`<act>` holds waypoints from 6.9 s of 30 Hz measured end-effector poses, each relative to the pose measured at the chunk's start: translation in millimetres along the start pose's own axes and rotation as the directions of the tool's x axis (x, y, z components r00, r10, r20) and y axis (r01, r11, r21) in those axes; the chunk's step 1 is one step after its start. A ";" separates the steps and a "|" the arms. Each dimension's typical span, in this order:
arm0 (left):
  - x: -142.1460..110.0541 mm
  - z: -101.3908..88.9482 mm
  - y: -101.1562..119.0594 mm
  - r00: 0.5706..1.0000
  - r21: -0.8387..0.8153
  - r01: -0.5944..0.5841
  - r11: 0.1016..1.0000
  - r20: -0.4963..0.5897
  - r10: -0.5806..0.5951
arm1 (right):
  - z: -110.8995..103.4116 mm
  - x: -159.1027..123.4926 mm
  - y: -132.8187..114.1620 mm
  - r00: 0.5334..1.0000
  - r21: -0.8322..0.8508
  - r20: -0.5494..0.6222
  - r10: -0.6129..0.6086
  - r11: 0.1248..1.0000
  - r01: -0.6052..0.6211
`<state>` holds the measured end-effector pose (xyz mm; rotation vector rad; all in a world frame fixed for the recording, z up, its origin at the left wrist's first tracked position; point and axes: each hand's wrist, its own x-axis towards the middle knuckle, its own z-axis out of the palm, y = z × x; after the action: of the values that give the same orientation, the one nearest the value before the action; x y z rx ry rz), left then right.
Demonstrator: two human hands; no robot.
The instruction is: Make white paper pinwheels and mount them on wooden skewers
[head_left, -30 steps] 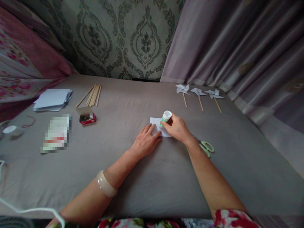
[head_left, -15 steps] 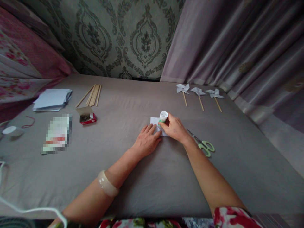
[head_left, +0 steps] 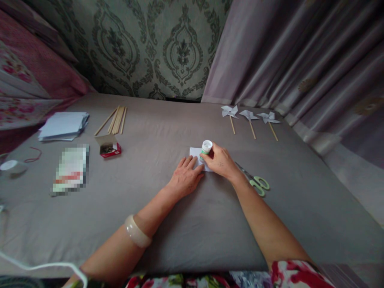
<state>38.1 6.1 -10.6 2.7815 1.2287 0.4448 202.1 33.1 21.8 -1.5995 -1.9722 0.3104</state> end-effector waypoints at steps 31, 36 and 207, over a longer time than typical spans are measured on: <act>-0.7 0.0 -0.4 1.000 0.012 -0.003 1.000 0.017 0.003 | -7.1 1.4 -0.1 0.985 0.028 -0.145 0.091 0.996 -0.088; -0.9 -1.0 0.1 1.000 0.029 -0.021 0.999 0.007 0.020 | -20.5 -2.4 8.2 0.969 0.050 -0.196 0.150 0.989 -0.143; 12.2 -41.8 -29.0 0.494 -0.898 0.112 0.426 -0.322 -0.808 | 29.4 -66.2 -45.4 0.840 0.854 0.518 0.160 -0.057 -0.516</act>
<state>13.2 32.5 27.1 1.2655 1.3940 1.6697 156.2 -36.4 2.6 -0.9217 -0.7470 1.7900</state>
